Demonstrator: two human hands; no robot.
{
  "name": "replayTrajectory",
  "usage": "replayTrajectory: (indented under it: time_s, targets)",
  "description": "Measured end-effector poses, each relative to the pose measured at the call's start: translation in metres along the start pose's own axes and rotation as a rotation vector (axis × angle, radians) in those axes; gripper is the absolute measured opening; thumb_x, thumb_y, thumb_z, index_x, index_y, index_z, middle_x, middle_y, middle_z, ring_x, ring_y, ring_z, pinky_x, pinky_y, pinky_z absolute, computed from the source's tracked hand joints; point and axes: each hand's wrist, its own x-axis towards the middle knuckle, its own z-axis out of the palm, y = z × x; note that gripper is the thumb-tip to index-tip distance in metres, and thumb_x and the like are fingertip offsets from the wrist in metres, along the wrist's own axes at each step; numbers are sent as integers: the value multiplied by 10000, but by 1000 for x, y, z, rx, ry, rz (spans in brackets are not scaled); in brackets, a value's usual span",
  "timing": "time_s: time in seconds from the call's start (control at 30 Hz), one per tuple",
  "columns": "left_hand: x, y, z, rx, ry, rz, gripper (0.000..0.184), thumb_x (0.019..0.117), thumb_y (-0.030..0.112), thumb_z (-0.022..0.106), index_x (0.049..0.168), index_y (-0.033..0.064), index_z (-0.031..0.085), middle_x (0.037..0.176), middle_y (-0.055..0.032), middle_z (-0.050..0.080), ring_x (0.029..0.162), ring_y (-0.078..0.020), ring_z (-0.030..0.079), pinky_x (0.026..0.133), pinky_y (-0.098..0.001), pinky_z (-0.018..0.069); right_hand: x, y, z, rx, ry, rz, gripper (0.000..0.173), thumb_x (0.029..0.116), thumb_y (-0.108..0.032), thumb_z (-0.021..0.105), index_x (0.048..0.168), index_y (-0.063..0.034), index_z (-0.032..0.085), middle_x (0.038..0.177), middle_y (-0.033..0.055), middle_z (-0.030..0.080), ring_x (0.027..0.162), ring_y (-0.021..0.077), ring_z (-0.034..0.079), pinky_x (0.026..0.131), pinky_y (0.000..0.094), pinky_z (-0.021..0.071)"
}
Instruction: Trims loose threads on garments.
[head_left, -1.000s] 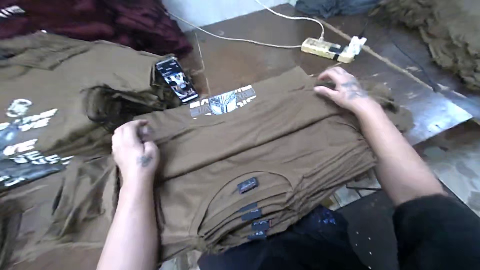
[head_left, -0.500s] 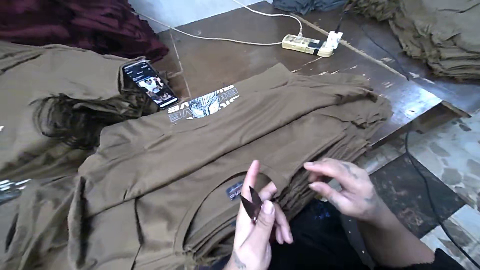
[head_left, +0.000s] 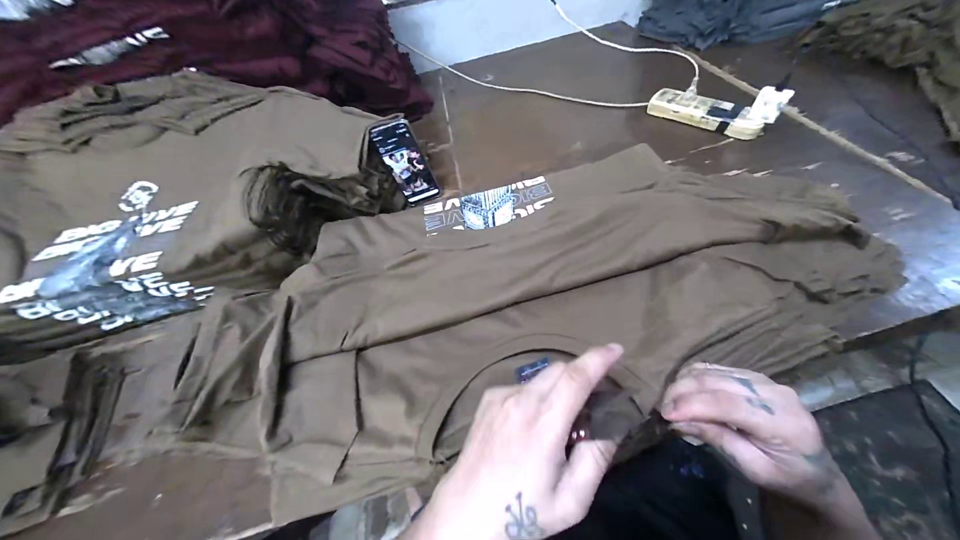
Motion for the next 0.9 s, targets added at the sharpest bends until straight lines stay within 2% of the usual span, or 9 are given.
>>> replayTrajectory:
  time_s: [0.03, 0.1, 0.17, 0.27, 0.47, 0.6, 0.7, 0.8, 0.9]
  targets:
    - [4, 0, -4, 104, -4, -2, 478, 1011, 366, 547, 1417, 115, 566, 883, -24, 658, 644, -119, 585, 527, -299, 483, 0, -1, 0, 10, -4, 3, 150, 1044, -236, 613, 1034, -114, 699, 1019, 12, 739, 1012, 73, 700, 916, 225, 575]
    - [10, -2, -6, 239, -29, 17, 418, 1026, 382, 493, 1351, 150, 621, 907, -30, 650, 675, -141, 609, 515, -323, 475, -1, -5, -2, 26, -2, 13, 143, 1041, -216, 619, 1026, -101, 701, 1031, 34, 740, 1018, 90, 703, 908, 235, 583]
    - [14, -2, -3, 292, -96, 66, 373, 1029, 362, 473, 1302, 190, 660, 913, -29, 653, 724, -165, 629, 548, -341, 481, -4, -10, -3, 37, 0, 29, 143, 1038, -191, 620, 1012, -80, 706, 1026, 62, 738, 1017, 108, 703, 905, 247, 585]
    - [18, -2, 1, 303, -170, 167, 359, 1013, 305, 485, 1295, 212, 686, 925, -33, 686, 774, -202, 658, 592, -368, 504, -5, -13, -7, 53, 4, 22, 153, 1039, -184, 614, 998, -61, 696, 1008, 75, 733, 996, 114, 706, 893, 249, 587]
    - [19, -1, 9, 384, -152, 213, 372, 979, 157, 476, 1250, 210, 726, 825, -24, 674, 647, -201, 629, 502, -356, 446, -5, -13, -7, 45, 5, -15, 168, 1047, -191, 598, 982, -59, 680, 973, 68, 724, 968, 114, 706, 874, 248, 589]
    - [18, 1, 4, 392, -139, 209, 358, 992, 192, 482, 1260, 210, 718, 846, -27, 673, 684, -207, 632, 540, -366, 458, -3, -12, -5, 33, 33, -27, 149, 1041, -188, 613, 984, -65, 676, 971, 61, 721, 959, 117, 708, 868, 252, 594]
    - [16, 2, 7, 413, -116, 225, 360, 966, 127, 493, 1219, 202, 739, 831, -25, 689, 657, -209, 638, 512, -361, 451, -2, -11, -3, 43, 46, -33, 132, 1035, -179, 622, 989, -66, 671, 976, 56, 719, 964, 116, 707, 871, 253, 594]
    - [16, 3, 3, 428, -106, 230, 358, 981, 159, 493, 1254, 203, 720, 817, -25, 665, 656, -209, 615, 524, -355, 431, 0, -11, -1, 58, 63, -35, 126, 1034, -179, 624, 994, -68, 670, 985, 53, 719, 969, 113, 708, 878, 253, 596]
    - [16, 2, 7, 435, -87, 248, 359, 965, 122, 500, 1223, 197, 738, 788, -27, 663, 622, -206, 608, 505, -355, 422, 1, -11, 1, 75, 80, -40, 109, 1031, -164, 627, 1000, -67, 668, 987, 51, 717, 966, 115, 708, 876, 257, 597]
